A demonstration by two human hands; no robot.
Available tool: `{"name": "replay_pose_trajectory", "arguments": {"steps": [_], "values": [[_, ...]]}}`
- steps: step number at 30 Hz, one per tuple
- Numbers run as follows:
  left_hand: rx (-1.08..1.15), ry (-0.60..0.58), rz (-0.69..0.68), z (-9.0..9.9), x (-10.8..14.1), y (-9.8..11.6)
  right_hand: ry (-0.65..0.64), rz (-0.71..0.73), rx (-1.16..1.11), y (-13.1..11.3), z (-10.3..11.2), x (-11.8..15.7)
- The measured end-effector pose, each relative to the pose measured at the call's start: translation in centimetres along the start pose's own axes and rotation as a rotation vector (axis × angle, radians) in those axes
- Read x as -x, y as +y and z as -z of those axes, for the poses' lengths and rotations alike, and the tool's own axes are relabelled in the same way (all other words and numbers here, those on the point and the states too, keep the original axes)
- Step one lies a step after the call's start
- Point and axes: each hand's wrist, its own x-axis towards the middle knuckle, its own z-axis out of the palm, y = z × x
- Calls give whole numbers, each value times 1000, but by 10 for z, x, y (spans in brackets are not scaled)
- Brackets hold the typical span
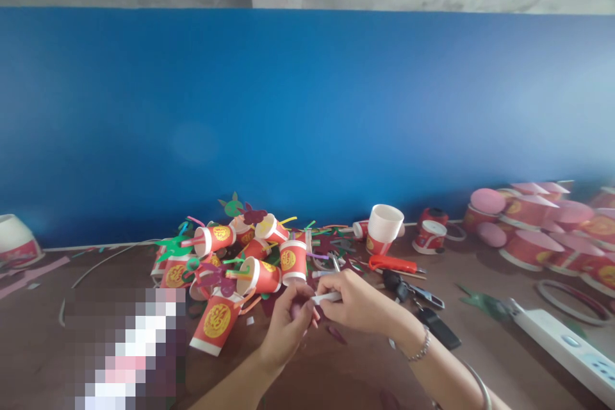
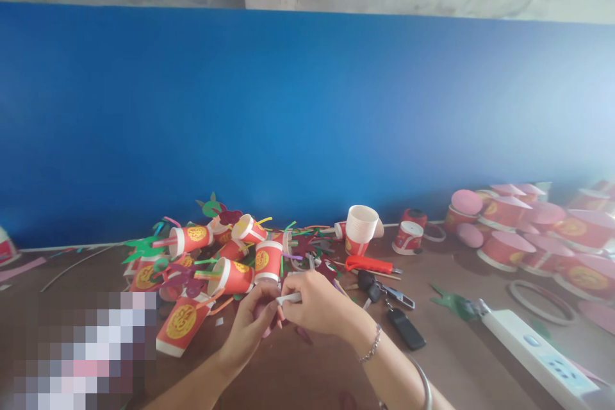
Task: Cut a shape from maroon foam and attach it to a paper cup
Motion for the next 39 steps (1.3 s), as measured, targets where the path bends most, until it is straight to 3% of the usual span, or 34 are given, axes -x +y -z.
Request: {"name": "replay_pose_trajectory", "arguments": {"steps": [39], "values": [[57, 7, 82, -1, -2, -1, -26, 12, 30, 0, 1, -2]]}}
